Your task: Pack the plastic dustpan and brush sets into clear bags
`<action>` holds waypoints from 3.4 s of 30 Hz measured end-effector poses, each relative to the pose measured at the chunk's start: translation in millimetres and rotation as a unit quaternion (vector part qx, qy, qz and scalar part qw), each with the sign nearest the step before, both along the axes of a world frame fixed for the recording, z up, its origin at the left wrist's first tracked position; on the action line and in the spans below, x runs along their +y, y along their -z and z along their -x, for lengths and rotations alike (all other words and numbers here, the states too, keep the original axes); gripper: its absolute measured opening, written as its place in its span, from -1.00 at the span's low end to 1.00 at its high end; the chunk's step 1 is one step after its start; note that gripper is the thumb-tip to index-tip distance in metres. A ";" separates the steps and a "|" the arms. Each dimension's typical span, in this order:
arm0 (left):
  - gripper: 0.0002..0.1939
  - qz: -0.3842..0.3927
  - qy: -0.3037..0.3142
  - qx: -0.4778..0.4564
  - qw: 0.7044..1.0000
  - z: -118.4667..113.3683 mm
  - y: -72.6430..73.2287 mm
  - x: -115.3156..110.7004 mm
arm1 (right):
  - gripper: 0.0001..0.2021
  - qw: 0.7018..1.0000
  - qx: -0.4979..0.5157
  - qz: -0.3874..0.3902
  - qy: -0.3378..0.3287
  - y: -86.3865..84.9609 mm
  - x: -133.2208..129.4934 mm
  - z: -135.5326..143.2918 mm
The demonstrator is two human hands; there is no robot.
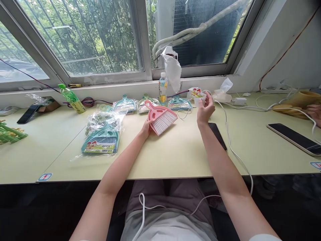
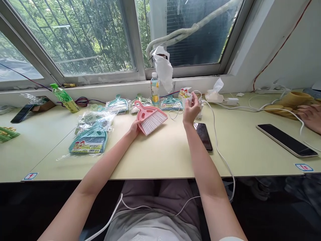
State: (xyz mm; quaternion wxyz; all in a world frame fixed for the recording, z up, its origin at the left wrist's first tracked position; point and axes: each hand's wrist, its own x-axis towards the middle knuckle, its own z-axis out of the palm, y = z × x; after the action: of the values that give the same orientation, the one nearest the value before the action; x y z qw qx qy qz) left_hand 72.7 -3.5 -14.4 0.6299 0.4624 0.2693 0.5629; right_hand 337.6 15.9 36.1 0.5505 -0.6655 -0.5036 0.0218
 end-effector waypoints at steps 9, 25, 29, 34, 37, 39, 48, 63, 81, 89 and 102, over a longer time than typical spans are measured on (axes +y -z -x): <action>-0.42 0.036 -0.022 0.032 0.999 2.1 5.5 4.4 | -0.57 0.837 0.228 0.169 -0.468 24.5 -17.4 79.8; -0.16 -0.016 -0.001 0.080 0.997 3.0 4.4 -1.6 | -0.42 0.824 0.139 0.246 -0.491 16.9 -24.8 65.0; -0.20 0.003 -0.023 0.072 0.997 2.2 4.0 -0.9 | -0.09 0.800 0.118 0.216 -0.548 16.0 -27.1 56.8; -0.18 -0.005 -0.034 0.072 0.997 2.7 2.8 -0.4 | -0.54 0.872 0.147 0.143 -0.445 34.7 -10.1 64.6; -0.20 -0.003 -0.035 0.093 0.995 3.2 3.6 0.4 | -0.84 0.899 0.153 0.125 -0.390 43.3 -2.3 69.9; -0.21 -0.002 -0.034 0.105 0.994 3.5 4.9 1.0 | -0.84 0.902 0.160 0.112 -0.385 45.0 -1.0 70.6; -0.15 -0.009 -0.024 0.086 0.996 5.9 11.8 6.0 | -0.61 0.925 0.123 0.083 -0.351 40.1 -8.4 69.1; -0.34 0.034 -0.076 0.025 0.996 -4.2 3.5 -1.4 | -0.71 0.800 0.427 0.161 -0.389 51.0 -21.9 106.4; -0.33 0.024 -0.023 0.115 0.993 0.1 -1.7 -2.9 | -0.68 0.809 0.437 0.160 -0.359 52.5 -20.8 96.5; -0.57 -0.007 -0.367 0.285 0.885 53.6 -9.8 16.1 | -0.70 0.822 0.456 0.132 -0.316 56.9 -13.2 85.4; -0.54 -0.099 -0.493 0.680 0.533 109.4 -19.5 7.5 | -0.67 0.821 0.459 0.140 -0.311 56.8 -12.2 84.1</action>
State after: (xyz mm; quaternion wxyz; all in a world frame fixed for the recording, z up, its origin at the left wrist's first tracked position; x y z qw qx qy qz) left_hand -36.7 4.0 5.1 -0.1712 0.5591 0.7442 0.3230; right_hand 253.5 3.7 -20.8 0.5831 -0.4567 -0.3645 0.5645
